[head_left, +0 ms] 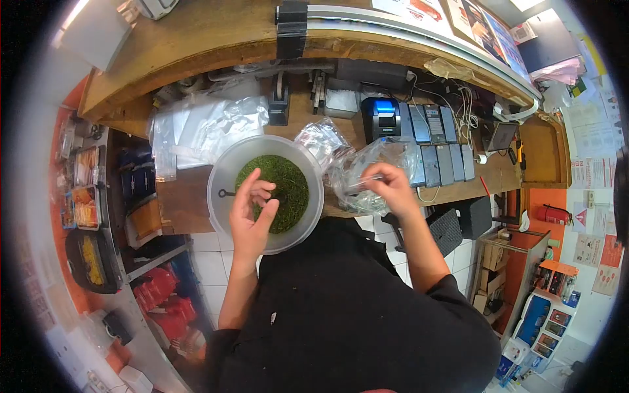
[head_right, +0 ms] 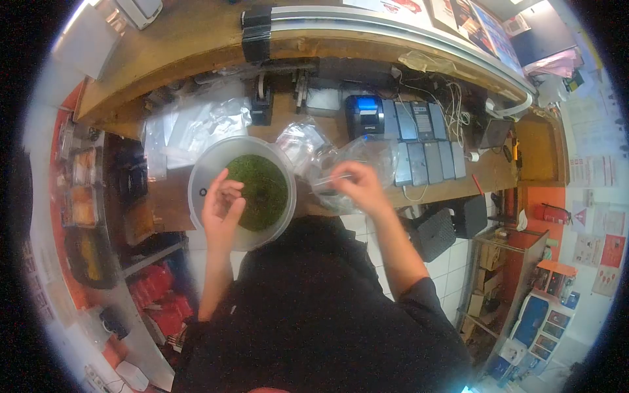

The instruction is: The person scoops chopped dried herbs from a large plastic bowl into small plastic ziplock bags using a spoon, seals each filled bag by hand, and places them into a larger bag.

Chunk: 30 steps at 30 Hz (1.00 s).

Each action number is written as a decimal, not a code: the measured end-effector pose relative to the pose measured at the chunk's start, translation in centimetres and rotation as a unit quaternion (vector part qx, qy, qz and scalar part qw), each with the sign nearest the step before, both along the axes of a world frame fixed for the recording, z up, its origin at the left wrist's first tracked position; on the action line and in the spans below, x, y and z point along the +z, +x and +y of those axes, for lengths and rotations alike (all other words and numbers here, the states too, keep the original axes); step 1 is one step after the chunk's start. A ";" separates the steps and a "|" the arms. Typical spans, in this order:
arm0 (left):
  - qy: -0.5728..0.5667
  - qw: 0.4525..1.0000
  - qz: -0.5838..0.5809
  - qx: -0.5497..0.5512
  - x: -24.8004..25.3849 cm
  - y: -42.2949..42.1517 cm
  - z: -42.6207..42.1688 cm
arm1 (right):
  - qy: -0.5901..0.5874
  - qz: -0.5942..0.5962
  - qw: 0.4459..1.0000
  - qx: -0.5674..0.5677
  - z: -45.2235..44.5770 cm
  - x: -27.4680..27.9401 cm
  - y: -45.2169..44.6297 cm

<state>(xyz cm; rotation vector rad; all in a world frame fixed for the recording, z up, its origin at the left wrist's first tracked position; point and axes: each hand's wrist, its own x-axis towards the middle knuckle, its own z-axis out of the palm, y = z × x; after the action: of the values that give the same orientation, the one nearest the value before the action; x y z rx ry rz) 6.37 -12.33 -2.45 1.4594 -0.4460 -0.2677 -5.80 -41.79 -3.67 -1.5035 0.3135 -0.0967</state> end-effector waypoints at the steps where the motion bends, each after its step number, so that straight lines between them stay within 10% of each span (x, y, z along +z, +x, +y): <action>1: -0.005 1.000 0.017 0.011 0.0 0.1 0.3 | 0.000 0.000 1.000 0.001 -1.9 -0.6 -0.8; 6: 0.021 0.998 0.042 0.051 0.0 0.5 1.3 | -0.321 0.156 0.931 -0.073 -6.3 -4.6 -0.5; 14: 0.026 0.996 0.048 0.066 0.3 0.0 1.1 | -0.298 0.061 0.953 -0.014 -4.5 -19.6 15.5; 16: 0.032 0.996 0.043 0.074 0.7 -0.3 1.1 | -0.525 0.157 0.835 0.059 -3.2 -21.3 18.1; 19: 0.030 0.995 0.041 0.089 1.2 -0.5 1.5 | -0.564 0.223 0.794 0.050 -3.7 -28.3 20.7; 24: 0.064 0.991 0.036 0.111 1.4 -0.2 1.9 | -0.487 0.038 0.872 -0.024 -4.2 -25.5 18.5; 30: 0.154 0.986 -0.054 0.043 4.3 1.0 -2.0 | -0.238 -0.011 0.968 -0.082 0.3 -2.3 13.1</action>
<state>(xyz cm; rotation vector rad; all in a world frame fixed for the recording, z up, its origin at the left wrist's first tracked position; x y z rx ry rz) 7.40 -14.30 1.83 1.7983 -0.4413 -0.1952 7.33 -41.51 -5.98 -1.9487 0.4169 -0.3395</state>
